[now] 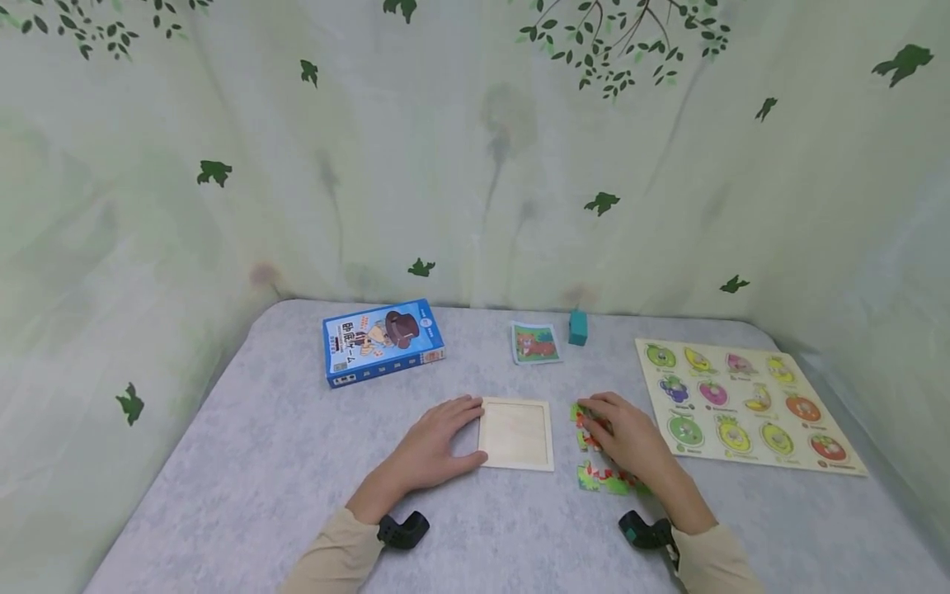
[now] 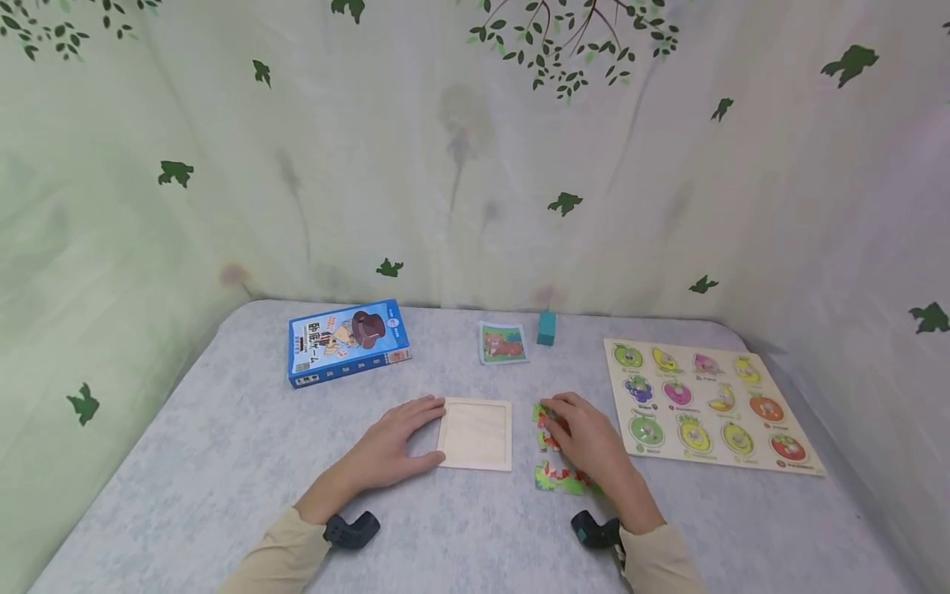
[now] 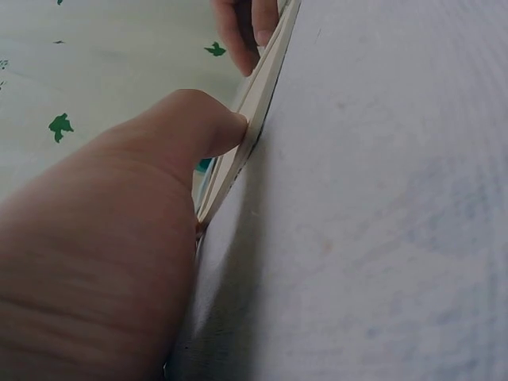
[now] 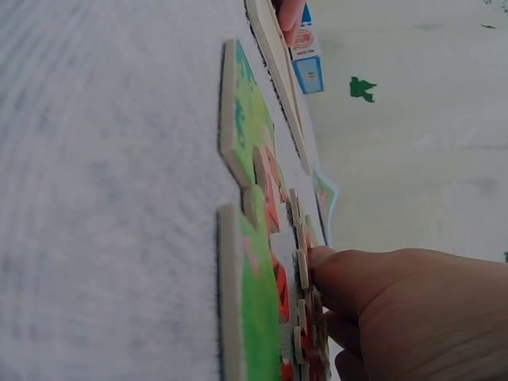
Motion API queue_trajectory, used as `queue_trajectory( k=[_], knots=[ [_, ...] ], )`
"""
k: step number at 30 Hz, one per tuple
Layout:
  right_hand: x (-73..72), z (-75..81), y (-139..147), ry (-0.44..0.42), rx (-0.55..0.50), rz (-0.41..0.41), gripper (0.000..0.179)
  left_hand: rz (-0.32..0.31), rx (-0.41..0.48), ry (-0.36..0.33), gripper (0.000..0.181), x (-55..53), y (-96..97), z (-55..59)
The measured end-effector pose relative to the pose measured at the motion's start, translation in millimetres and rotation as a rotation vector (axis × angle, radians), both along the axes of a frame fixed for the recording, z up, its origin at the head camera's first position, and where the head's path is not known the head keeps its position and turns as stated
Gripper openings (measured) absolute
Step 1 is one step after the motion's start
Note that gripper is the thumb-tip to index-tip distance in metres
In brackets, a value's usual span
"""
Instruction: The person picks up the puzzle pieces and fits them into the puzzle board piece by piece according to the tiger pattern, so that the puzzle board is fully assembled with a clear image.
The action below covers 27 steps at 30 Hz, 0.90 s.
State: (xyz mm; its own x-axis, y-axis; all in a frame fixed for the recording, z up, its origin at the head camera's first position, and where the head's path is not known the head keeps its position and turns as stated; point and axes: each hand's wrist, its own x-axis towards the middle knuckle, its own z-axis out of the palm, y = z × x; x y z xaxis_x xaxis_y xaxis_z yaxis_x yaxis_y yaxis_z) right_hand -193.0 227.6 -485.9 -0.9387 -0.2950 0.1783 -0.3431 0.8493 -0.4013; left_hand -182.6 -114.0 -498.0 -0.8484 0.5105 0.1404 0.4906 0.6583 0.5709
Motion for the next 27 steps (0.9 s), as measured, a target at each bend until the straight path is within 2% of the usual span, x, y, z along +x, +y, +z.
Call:
queue_trajectory(
  k=[5,9,16,27],
  knots=[
    [-1.9,1.4,-1,-0.001,-0.009,-0.008,0.035,0.008,0.001,-0.006,0.069,-2.1,0.1,2.6],
    [0.6,-2.0,-3,-0.006,-0.014,-0.013,0.034,0.007,-0.019,-0.021,0.07,0.5,-1.9,-0.9],
    [7.4,-6.6,-2,-0.013,-0.014,-0.026,0.034,-0.003,0.014,-0.046,0.07,5.6,-2.0,-7.6],
    [0.8,-3.9,0,0.013,-0.018,-0.027,0.033,-0.003,0.011,-0.018,0.071,-0.1,-0.3,-2.0]
  ],
)
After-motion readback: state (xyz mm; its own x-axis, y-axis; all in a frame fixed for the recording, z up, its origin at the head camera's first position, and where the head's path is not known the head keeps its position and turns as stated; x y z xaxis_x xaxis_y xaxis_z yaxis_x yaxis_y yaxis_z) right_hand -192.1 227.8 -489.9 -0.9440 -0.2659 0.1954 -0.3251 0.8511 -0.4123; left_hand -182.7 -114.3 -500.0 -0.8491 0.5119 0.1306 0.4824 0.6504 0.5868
